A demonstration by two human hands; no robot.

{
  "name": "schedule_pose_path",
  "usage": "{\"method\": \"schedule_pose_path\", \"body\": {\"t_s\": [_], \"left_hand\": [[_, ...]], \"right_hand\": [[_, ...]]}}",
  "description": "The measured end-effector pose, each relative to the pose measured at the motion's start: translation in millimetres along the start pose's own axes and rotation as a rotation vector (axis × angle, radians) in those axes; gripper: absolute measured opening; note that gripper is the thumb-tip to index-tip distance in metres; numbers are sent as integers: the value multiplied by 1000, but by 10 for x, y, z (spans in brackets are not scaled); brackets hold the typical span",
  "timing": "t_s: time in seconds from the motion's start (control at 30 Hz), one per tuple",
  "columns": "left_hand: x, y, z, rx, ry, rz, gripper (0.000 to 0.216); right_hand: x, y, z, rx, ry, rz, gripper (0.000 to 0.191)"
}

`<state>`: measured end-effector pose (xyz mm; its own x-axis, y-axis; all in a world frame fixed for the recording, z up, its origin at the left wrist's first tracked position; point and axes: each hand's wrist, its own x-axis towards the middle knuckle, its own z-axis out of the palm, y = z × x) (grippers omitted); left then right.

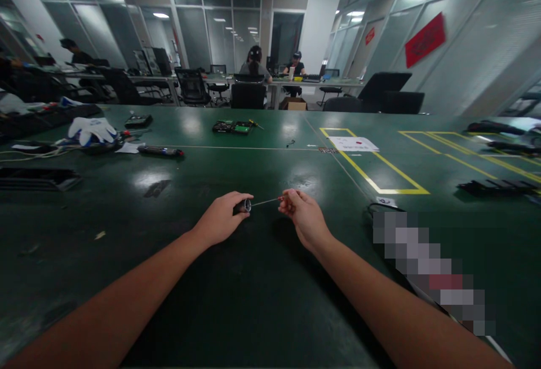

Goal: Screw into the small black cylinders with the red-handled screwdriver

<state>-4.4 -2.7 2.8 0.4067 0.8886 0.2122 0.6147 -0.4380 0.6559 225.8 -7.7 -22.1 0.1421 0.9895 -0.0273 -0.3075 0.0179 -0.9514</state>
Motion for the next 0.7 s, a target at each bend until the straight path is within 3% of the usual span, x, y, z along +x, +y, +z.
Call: {"method": "schedule_pose_path", "body": {"t_s": [0.43,0.7], "left_hand": [[-1,18,23,-3,-17,9,39],[7,-15,32,-39,12,-3,40]], "right_hand": [[-121,-88,86,-167,-68,-219,27],[-114,-94,76,-186,-36,-248,26]]}}
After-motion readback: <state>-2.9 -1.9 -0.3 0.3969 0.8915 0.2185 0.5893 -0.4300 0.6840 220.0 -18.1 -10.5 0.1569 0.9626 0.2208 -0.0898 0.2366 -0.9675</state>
